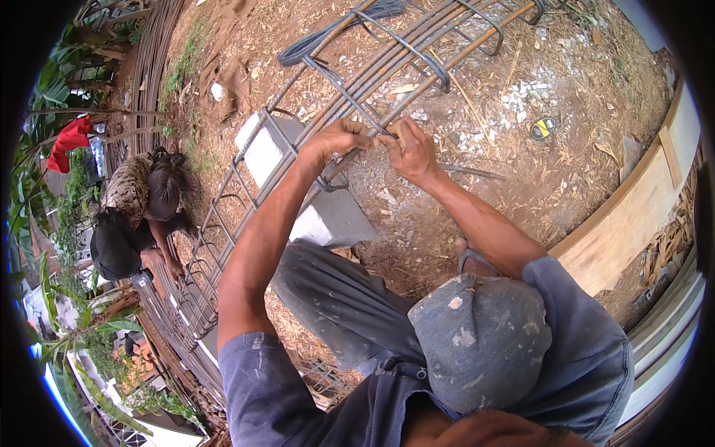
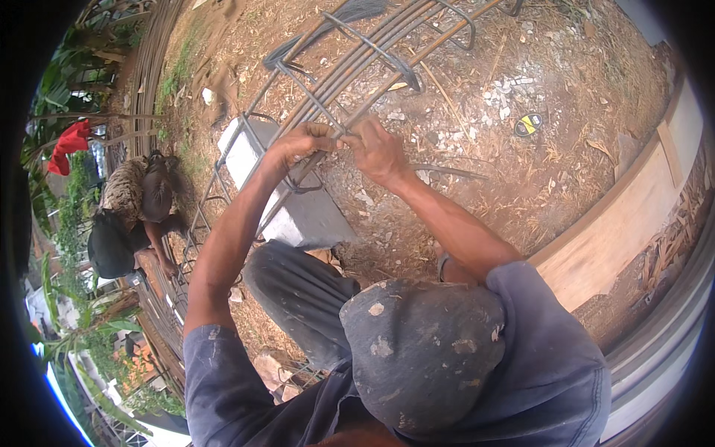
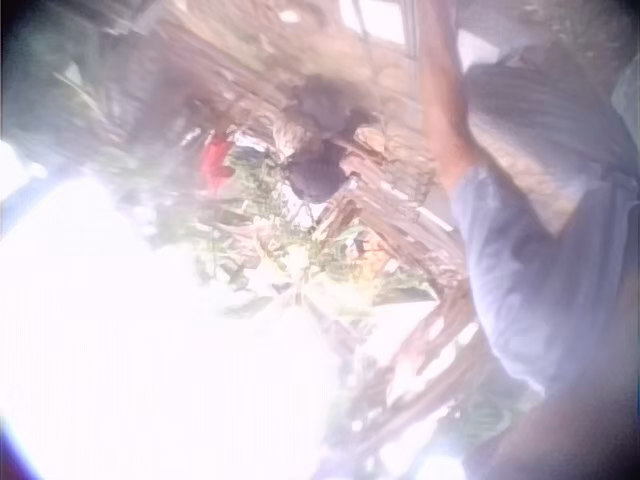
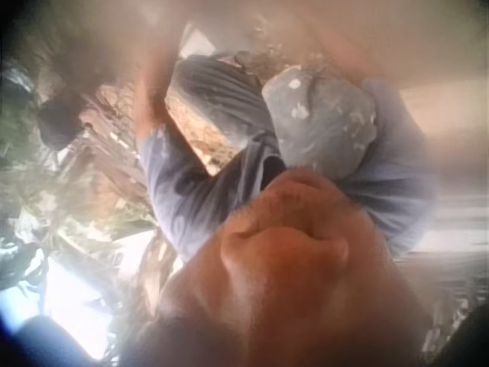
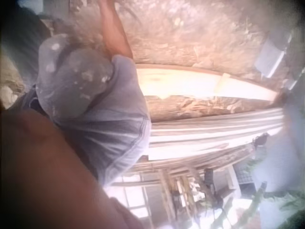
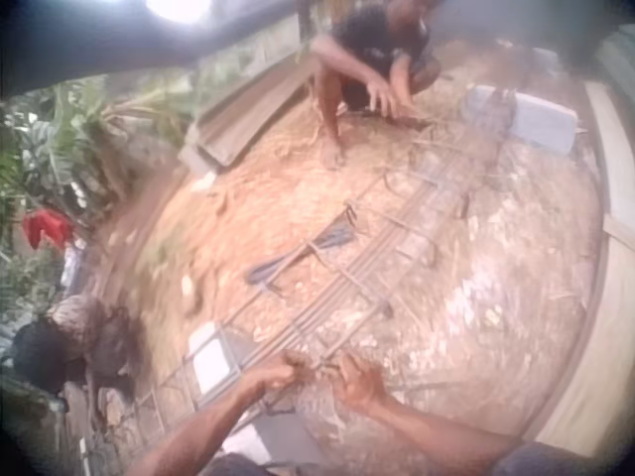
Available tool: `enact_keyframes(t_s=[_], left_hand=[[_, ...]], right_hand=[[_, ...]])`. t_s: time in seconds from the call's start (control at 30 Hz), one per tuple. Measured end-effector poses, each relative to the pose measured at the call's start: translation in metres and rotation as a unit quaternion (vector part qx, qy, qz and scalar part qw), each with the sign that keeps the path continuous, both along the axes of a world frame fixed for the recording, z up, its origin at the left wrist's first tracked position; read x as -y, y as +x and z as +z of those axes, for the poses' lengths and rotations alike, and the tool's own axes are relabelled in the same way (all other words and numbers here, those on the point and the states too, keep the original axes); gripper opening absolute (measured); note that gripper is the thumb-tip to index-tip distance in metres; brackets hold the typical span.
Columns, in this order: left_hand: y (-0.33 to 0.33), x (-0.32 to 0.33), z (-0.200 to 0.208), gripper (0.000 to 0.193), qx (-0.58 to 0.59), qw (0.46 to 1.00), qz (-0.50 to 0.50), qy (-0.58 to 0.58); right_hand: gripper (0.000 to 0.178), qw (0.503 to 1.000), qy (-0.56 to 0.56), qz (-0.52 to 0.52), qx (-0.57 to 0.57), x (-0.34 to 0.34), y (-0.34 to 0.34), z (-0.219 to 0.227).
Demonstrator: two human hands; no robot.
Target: The person ties wire to a rebar cage using pliers, securing intersections along the frame. They repeatedly pick up wire, wrap it around bars, and twist it with pliers to fasten the structure.
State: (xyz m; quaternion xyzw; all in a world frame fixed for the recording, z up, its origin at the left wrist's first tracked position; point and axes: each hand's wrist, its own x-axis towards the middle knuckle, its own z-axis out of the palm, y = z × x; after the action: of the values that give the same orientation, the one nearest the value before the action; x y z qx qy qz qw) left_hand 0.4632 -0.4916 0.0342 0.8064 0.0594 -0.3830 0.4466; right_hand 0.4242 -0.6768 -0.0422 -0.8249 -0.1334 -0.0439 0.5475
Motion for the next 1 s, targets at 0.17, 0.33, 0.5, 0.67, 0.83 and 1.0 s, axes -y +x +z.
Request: enact_keyframes(t_s=[0.17,0.33,0.5,0.67,0.83,1.0], left_hand=[[-0.002,-0.007,0.013,0.018,-0.010,0.998,0.057,-0.003],[0.006,-0.006,0.016,0.024,-0.023,0.997,0.017,0.067],[0.019,-0.011,0.024,0.028,-0.062,0.995,-0.055,0.056],[0.024,0.017,0.055,0.015,0.066,0.949,-0.205,0.229],[0.010,0.025,0.053,0.011,0.254,0.881,-0.286,0.280],[-0.015,0.021,0.026,0.011,0.379,0.880,-0.122,0.259]], right_hand=[[0.025,0.993,0.041,0.096,0.047,0.018,0.021,-0.002],[0.026,0.995,0.016,0.078,0.064,0.015,0.016,0.001],[0.030,0.996,-0.014,0.020,0.085,0.006,0.007,0.007],[0.030,0.997,0.011,0.030,0.065,0.007,0.005,0.009],[0.036,0.981,0.140,0.120,-0.060,0.023,0.022,0.008],[0.027,0.956,0.103,0.182,-0.208,0.032,0.034,0.032]])
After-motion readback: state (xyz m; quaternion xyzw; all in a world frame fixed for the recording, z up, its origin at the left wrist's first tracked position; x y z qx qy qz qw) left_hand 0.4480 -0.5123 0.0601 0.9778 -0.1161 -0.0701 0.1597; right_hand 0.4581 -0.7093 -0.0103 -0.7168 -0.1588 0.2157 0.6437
